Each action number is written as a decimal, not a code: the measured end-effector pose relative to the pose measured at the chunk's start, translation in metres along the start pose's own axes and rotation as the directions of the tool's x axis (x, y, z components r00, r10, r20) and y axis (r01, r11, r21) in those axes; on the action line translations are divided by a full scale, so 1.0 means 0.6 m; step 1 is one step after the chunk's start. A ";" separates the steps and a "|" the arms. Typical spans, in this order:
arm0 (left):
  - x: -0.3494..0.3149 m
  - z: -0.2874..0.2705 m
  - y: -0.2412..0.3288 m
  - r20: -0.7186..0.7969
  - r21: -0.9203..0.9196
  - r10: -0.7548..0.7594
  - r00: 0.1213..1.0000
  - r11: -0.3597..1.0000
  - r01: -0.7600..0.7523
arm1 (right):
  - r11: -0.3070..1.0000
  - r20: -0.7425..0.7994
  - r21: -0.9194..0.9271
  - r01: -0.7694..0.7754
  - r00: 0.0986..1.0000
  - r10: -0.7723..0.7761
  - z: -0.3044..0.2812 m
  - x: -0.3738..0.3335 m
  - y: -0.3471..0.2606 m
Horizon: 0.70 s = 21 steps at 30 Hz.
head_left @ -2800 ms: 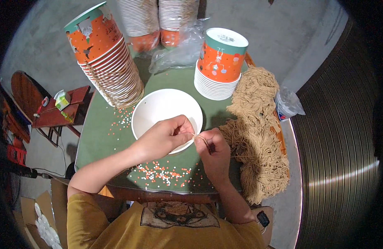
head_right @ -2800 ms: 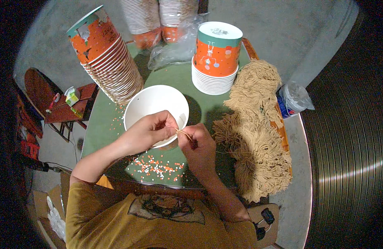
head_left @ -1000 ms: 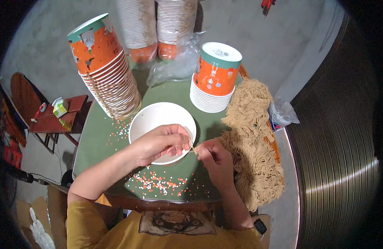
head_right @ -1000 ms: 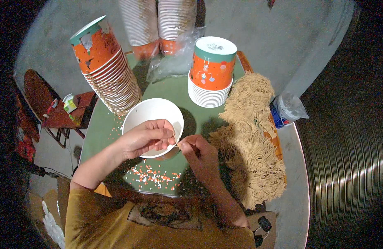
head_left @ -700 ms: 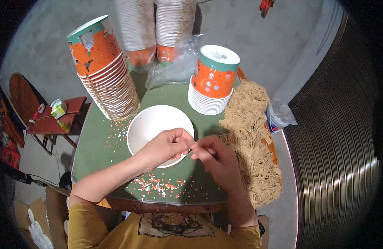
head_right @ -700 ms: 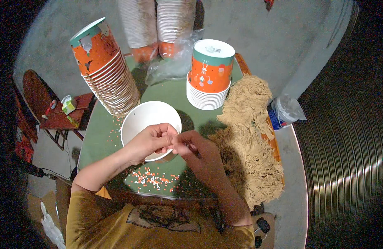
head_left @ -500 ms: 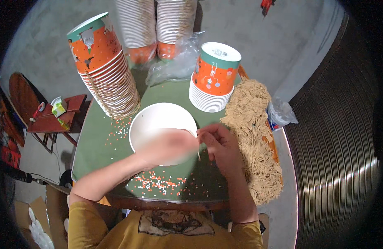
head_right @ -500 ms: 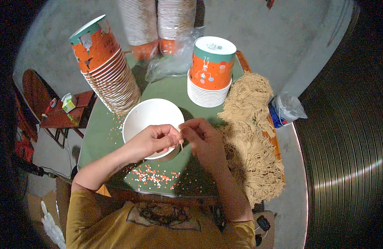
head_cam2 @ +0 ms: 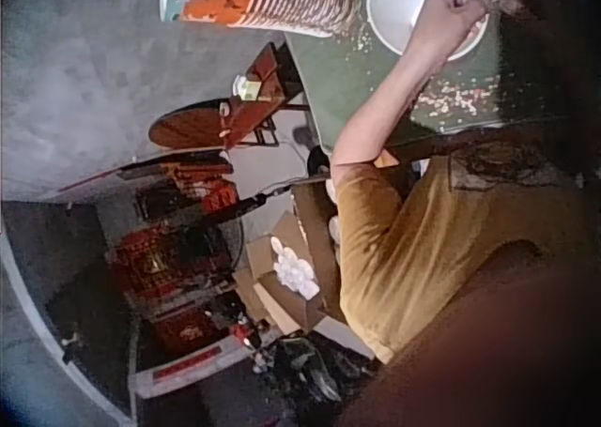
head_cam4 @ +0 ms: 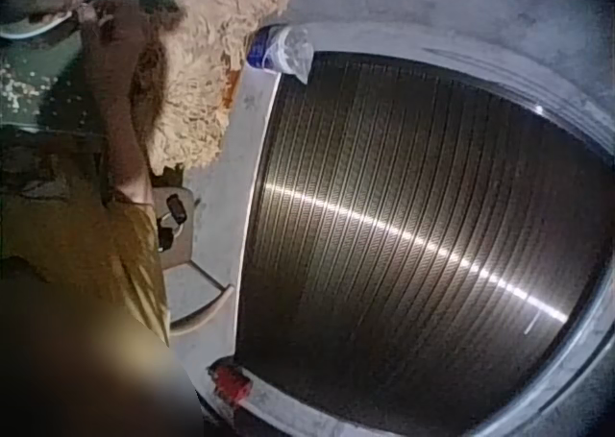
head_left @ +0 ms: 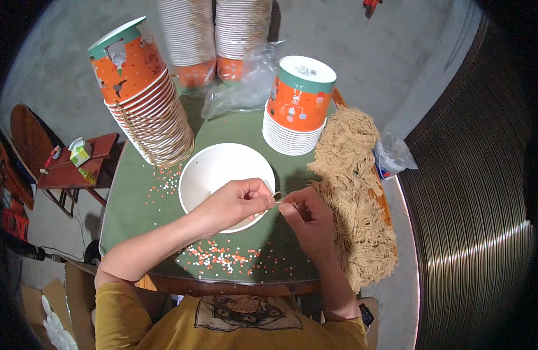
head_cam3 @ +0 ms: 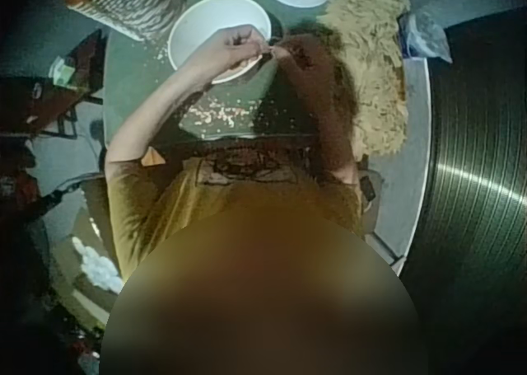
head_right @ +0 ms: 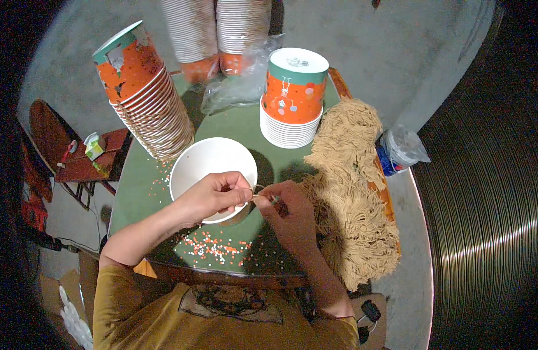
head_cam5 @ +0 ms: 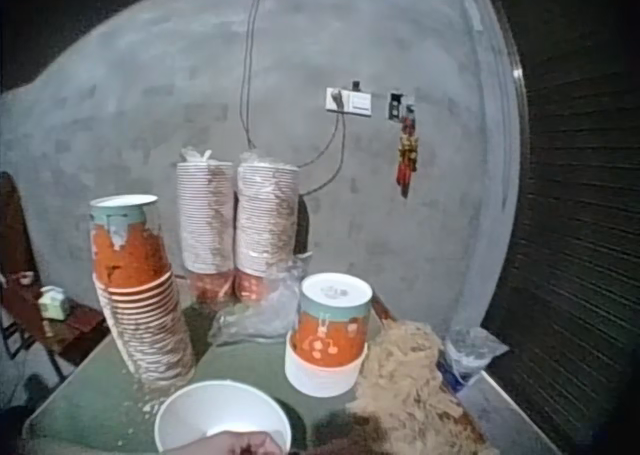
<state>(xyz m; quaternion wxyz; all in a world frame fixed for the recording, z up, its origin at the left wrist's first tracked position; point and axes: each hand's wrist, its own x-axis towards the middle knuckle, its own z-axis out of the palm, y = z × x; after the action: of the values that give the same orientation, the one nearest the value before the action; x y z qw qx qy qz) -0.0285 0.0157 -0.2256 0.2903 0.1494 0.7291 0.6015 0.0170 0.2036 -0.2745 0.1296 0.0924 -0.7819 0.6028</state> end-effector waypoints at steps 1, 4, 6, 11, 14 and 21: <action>0.001 0.000 0.000 -0.001 0.001 -0.001 1.000 1.000 0.001 | 0.999 -0.028 -0.015 0.050 0.998 -0.051 0.004 0.000 -0.003; 0.002 -0.002 0.006 0.009 -0.013 -0.028 1.000 1.000 0.028 | 0.976 -0.080 -0.150 0.158 0.982 -0.171 0.012 -0.007 -0.002; 0.003 -0.005 0.010 0.054 -0.132 -0.113 0.992 0.984 0.119 | 0.961 -0.059 -0.161 0.225 0.970 -0.237 0.023 -0.015 -0.012; 0.008 -0.010 0.011 0.114 -0.248 -0.126 0.985 0.957 0.151 | 0.902 -0.034 -0.193 0.386 0.916 -0.400 0.048 -0.017 -0.010; 0.009 -0.017 0.006 0.127 -0.283 -0.128 0.984 0.946 0.160 | 0.904 -0.024 -0.232 0.359 0.927 -0.374 0.042 -0.016 -0.007; 0.012 -0.024 -0.011 0.077 -0.031 0.064 0.995 0.998 -0.061 | 0.981 -0.056 0.154 -0.115 0.991 0.125 0.016 -0.019 -0.007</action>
<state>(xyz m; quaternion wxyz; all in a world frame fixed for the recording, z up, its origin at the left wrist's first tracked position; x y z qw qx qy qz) -0.0420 0.0068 -0.2321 0.3016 0.1913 0.7035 0.6144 0.0283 0.1929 -0.2765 0.1110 0.0350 -0.7336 0.6695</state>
